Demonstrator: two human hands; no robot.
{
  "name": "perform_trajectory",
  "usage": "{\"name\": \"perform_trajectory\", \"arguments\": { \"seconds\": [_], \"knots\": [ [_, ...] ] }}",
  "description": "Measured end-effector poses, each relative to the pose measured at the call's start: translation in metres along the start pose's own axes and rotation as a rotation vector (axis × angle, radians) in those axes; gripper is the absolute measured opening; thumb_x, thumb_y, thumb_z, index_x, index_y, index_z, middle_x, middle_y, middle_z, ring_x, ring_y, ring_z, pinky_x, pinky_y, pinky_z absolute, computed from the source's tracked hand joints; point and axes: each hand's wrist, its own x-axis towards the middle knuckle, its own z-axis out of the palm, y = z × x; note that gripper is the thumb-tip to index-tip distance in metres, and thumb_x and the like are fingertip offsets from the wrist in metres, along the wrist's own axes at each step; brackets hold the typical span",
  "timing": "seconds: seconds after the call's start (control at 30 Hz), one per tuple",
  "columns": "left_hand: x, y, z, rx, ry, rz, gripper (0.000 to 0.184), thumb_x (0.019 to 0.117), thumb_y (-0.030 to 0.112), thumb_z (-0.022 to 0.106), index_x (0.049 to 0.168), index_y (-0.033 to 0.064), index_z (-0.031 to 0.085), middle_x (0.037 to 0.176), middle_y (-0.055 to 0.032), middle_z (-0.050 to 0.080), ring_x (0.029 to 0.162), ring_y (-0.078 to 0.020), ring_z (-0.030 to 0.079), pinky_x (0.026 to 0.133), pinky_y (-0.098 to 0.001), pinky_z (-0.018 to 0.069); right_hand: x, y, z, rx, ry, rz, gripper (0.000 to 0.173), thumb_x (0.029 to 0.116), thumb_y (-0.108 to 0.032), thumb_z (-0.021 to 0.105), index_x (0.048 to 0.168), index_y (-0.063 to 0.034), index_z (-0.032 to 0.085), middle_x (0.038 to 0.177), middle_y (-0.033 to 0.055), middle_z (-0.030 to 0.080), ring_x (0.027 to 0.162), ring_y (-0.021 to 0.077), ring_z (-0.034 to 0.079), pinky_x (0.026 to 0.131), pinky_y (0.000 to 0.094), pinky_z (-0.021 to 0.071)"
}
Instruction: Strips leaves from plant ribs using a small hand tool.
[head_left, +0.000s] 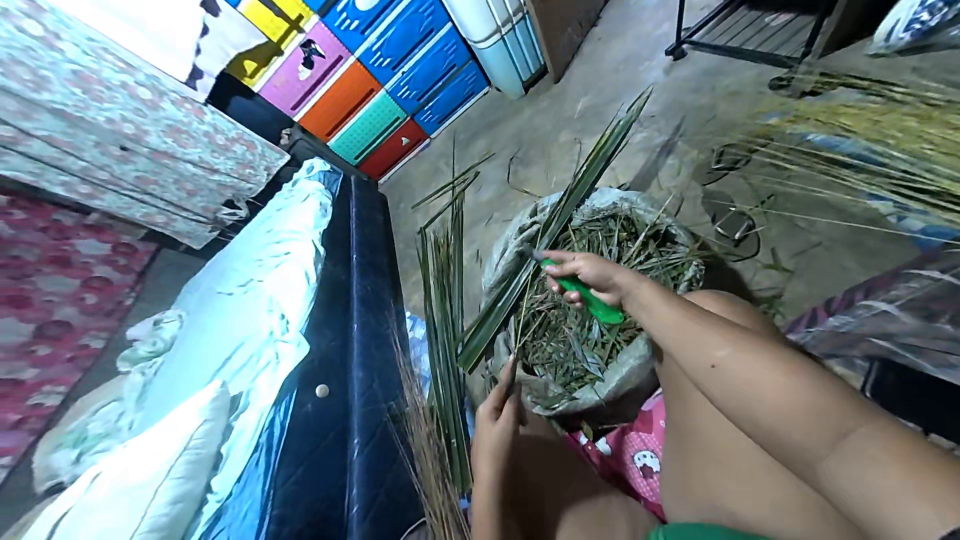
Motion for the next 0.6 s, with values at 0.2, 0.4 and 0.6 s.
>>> {"name": "perform_trajectory", "arguments": {
  "seconds": [0.2,0.4,0.6],
  "knots": [
    [0.002,0.001,-0.003,-0.292,0.024,-0.042,0.045,0.1037,0.006,0.043,0.148,-0.0032,0.049,0.06,0.0037,0.054,0.043,-0.0007,0.044,0.039,-0.0169,0.0365,-0.012,0.031,0.045,-0.24,-0.303,0.16,0.056,0.111,-0.019,0.045,0.164,-0.0215,0.028,0.081,0.0022,0.056,0.052,0.007,0.049,0.046,0.0212,0.0423],
    [-0.01,-0.009,-0.03,-0.399,-0.129,-0.11,0.045,0.1022,0.009,0.043,0.145,-0.0023,0.053,0.058,0.0038,0.054,0.042,0.001,0.041,0.039,-0.0141,0.0338,-0.013,-0.002,0.019,-0.098,-0.102,0.101,0.05,0.1125,-0.021,0.043,0.161,-0.0221,0.033,0.076,-0.0017,0.054,0.05,0.004,0.046,0.044,0.0176,0.0402],
    [-0.033,-0.03,-0.063,-0.347,-0.203,-0.198,0.047,0.0994,0.01,0.047,0.145,0.0029,0.056,0.06,0.005,0.056,0.042,0.0016,0.042,0.039,-0.014,0.0349,-0.014,-0.021,-0.019,0.133,0.209,-0.09,0.043,0.1118,-0.025,0.045,0.155,-0.0226,0.042,0.071,-0.0023,0.053,0.047,0.0043,0.044,0.042,0.018,0.0391]
  ]
}}
